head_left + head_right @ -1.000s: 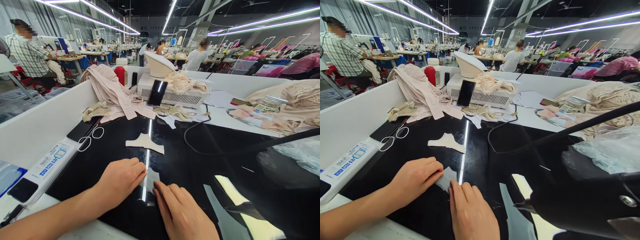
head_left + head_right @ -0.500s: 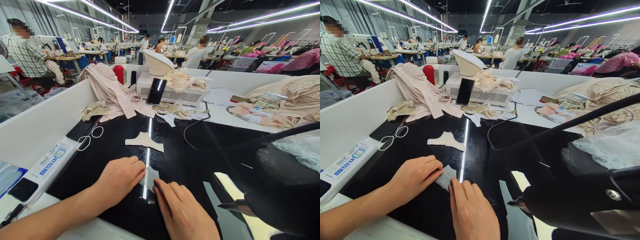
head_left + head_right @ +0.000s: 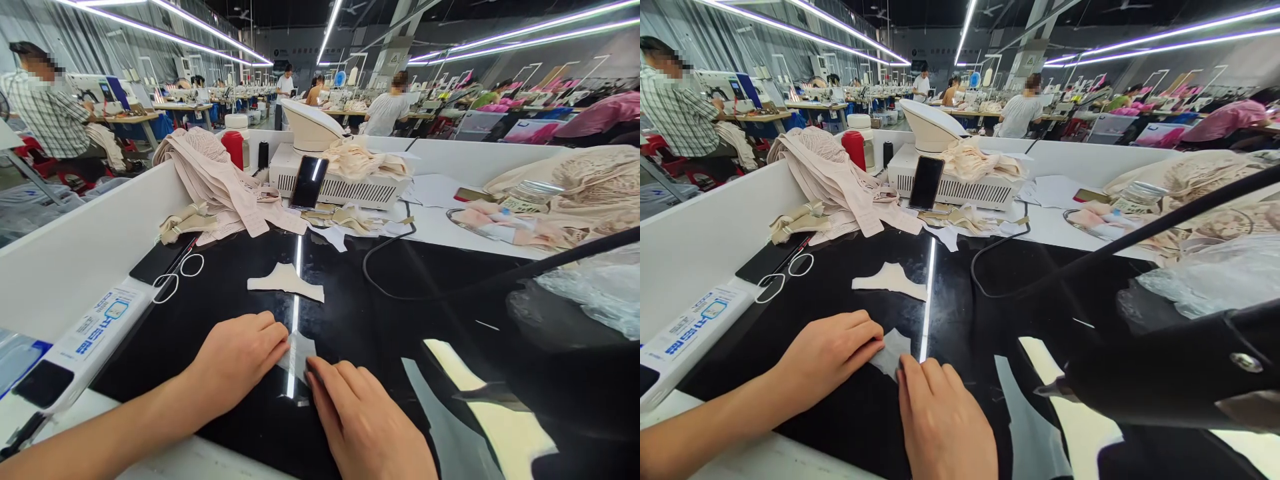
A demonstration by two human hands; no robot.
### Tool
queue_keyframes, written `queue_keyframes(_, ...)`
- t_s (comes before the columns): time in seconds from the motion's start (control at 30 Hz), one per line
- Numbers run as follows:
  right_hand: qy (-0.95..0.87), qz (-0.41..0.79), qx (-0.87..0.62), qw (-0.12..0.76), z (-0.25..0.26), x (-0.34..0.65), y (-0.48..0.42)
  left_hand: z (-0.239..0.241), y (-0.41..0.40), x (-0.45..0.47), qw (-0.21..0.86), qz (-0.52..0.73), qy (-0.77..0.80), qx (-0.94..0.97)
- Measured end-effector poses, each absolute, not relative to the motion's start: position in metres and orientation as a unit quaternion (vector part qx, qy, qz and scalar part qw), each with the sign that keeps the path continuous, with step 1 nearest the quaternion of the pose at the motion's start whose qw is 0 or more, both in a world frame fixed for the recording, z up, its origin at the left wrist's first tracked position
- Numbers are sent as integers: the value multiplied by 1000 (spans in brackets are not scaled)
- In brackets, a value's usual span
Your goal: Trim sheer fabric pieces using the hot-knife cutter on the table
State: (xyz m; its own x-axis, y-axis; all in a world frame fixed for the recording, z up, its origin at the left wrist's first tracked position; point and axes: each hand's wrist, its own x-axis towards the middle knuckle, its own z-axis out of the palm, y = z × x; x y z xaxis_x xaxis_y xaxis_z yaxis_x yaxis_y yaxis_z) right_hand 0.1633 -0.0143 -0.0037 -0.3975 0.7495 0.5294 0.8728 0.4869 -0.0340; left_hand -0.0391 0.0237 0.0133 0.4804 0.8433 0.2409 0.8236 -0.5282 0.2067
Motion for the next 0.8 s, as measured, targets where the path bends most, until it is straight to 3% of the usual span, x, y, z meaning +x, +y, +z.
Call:
queue_keyframes(0.17, -823, -117, -495, 253, -6, 162, -14, 14, 21, -38, -44, 223, 416, 881)
queue_keyframes(0.4, -817, -114, -502, 258, -8, 161, -16, 10, 18, -32, 35, 248, 307, 918)
queue_keyframes(0.8, -814, -129, -488, 288, -11, 161, -15, 6, 20, -31, 2, 274, 302, 913)
